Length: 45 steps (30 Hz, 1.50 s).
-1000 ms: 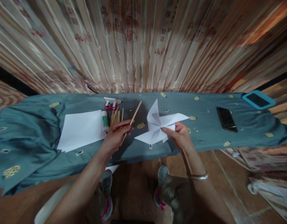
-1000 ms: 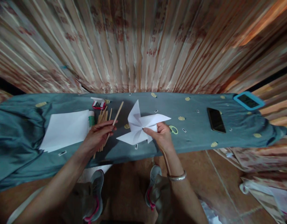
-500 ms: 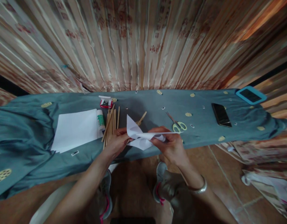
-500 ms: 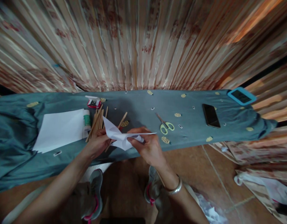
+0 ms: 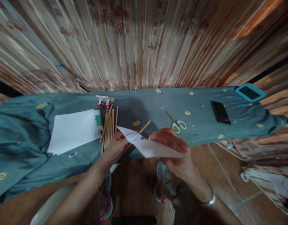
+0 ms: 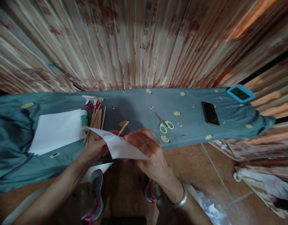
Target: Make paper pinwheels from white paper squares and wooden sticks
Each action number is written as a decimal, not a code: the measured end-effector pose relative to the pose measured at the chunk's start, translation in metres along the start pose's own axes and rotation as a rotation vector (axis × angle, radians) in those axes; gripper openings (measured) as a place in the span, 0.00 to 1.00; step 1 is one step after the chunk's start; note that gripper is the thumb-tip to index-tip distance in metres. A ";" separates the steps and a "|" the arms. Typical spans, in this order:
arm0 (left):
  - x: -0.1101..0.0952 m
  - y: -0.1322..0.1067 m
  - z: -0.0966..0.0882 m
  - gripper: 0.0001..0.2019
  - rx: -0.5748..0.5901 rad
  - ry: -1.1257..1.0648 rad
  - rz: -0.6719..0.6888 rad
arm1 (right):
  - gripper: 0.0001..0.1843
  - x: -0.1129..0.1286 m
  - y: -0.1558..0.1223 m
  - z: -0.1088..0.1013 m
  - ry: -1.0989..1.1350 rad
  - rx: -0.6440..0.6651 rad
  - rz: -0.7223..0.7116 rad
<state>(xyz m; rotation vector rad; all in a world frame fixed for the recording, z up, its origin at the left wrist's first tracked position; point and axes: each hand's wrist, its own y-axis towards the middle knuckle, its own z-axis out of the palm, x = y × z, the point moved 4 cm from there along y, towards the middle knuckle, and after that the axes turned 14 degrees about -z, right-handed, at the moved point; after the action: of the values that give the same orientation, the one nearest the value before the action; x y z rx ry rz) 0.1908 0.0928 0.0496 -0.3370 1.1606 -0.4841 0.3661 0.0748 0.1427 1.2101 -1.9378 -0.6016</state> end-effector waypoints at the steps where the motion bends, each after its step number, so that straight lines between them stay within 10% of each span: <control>1: 0.000 -0.002 -0.002 0.07 0.011 0.043 0.018 | 0.15 0.003 0.001 -0.001 -0.008 0.010 -0.022; 13: -0.008 -0.038 0.001 0.08 -0.035 0.386 0.051 | 0.18 0.014 -0.001 -0.004 0.022 -0.023 -0.057; 45: -0.016 -0.047 0.009 0.03 -0.173 0.108 0.007 | 0.21 0.004 0.002 0.001 0.136 -0.135 0.163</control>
<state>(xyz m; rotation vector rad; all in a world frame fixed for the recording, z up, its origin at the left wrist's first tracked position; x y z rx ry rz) 0.1854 0.0617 0.0892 -0.4603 1.3122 -0.4009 0.3630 0.0722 0.1447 0.9729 -1.8293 -0.5409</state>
